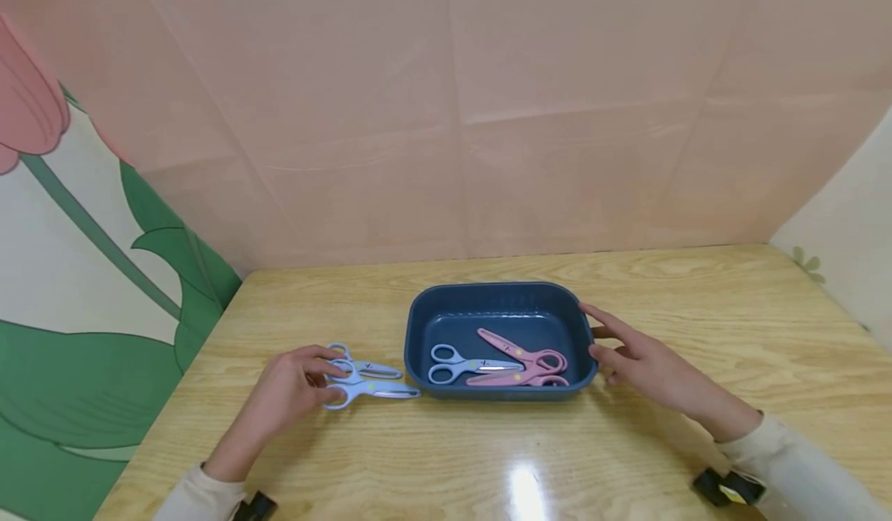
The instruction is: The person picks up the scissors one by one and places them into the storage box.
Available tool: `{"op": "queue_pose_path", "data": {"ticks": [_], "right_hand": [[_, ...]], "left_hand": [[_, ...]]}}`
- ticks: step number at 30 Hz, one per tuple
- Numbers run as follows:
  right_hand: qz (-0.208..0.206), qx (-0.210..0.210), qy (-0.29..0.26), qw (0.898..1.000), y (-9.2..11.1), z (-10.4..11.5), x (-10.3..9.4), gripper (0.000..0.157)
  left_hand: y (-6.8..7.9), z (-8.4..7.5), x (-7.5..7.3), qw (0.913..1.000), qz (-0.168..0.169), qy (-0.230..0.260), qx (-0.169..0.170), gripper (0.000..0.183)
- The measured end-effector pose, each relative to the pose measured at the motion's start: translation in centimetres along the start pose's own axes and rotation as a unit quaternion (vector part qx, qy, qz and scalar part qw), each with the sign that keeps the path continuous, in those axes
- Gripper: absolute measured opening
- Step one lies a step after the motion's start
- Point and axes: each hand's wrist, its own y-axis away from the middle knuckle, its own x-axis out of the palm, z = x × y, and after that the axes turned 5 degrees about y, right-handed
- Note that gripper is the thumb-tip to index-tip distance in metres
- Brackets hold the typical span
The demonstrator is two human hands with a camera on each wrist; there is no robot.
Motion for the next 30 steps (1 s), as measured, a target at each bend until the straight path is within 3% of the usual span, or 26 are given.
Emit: {"op": "queue_pose_path", "data": {"ticks": [7, 20, 30], "right_hand": [[0.002, 0.0, 0.004, 1.0, 0.0, -0.1, 0.0, 0.064], [0.0, -0.003, -0.003, 1.0, -0.1, -0.1, -0.1, 0.064], [0.001, -0.001, 0.0, 1.0, -0.1, 0.0, 0.0, 0.064]], "left_hand": [[0.1, 0.4, -0.3, 0.9997, -0.004, 0.011, 0.022, 0.02], [0.0, 0.4, -1.5, 0.9999, 0.013, 0.004, -0.009, 0.023], [0.1, 0.6, -2.0, 1.0, 0.003, -0.002, 0.0, 0.022]]}}
